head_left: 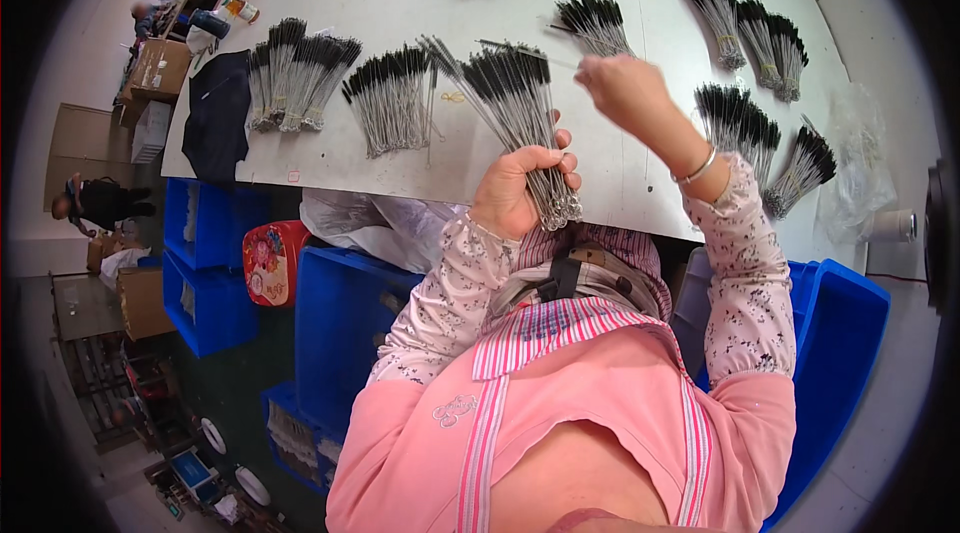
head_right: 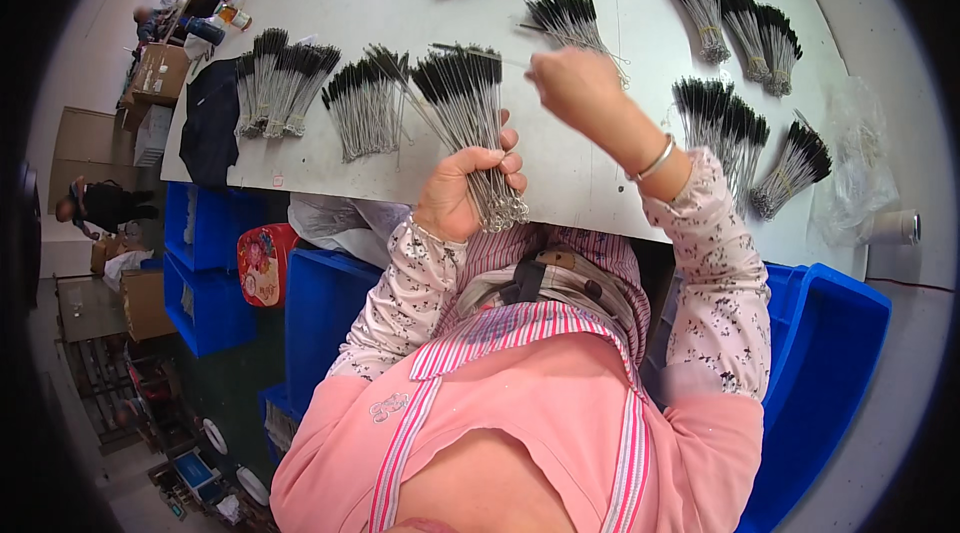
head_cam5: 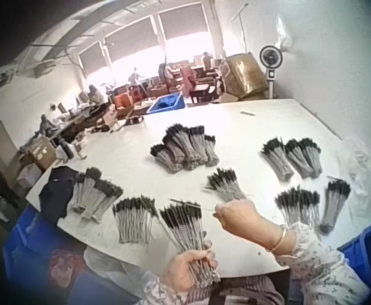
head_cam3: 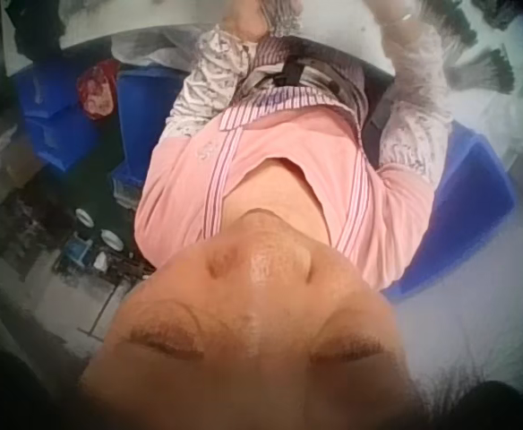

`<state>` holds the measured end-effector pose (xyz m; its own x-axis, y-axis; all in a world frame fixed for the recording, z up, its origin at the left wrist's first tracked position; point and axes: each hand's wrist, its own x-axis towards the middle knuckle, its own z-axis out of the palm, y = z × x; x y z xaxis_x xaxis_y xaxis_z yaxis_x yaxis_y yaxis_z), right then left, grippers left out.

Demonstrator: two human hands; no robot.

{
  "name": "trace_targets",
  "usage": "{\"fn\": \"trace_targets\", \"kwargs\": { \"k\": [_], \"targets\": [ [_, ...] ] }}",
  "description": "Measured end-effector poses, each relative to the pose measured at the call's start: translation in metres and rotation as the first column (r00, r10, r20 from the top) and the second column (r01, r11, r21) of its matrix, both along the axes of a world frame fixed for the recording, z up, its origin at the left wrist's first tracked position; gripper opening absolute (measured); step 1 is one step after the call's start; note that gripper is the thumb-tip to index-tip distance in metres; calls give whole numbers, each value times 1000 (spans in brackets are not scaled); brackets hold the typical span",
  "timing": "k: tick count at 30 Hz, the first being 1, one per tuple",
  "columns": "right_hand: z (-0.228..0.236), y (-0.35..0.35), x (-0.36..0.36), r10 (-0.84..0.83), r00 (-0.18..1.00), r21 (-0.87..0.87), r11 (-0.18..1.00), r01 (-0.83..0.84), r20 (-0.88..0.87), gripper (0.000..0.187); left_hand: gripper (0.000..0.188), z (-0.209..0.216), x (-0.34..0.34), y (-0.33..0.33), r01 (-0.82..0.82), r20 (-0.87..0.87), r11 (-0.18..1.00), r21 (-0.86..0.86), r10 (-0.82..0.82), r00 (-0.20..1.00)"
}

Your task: The person gathers bundles of thin metal rods with black tips from a table and a blue bin. They align the rods by hand and secure them with rubber bands, placing the finished bundles back on the table.

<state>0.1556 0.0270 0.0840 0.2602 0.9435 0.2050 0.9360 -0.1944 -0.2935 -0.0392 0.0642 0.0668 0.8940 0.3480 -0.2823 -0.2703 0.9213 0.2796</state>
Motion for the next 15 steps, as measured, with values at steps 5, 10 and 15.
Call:
{"fn": "trace_targets", "kwargs": {
  "k": [5, 10, 15],
  "targets": [
    [-28, -30, -56, 70, 997, -138, 988, -75, -40, 13, 24, -42, -1, 6, -6, -210, 998, 63, 19, 978],
    [-4, -61, -86, 231, 971, -253, 945, -208, 63, 21, 17, -58, -4, 0, -1, -146, 1000, -7, 0, 989],
    [35, -66, -78, 324, 931, -314, 913, -262, 166, 33, 16, -22, 11, -8, -43, -118, 993, -113, 29, 993]
  ]
}}
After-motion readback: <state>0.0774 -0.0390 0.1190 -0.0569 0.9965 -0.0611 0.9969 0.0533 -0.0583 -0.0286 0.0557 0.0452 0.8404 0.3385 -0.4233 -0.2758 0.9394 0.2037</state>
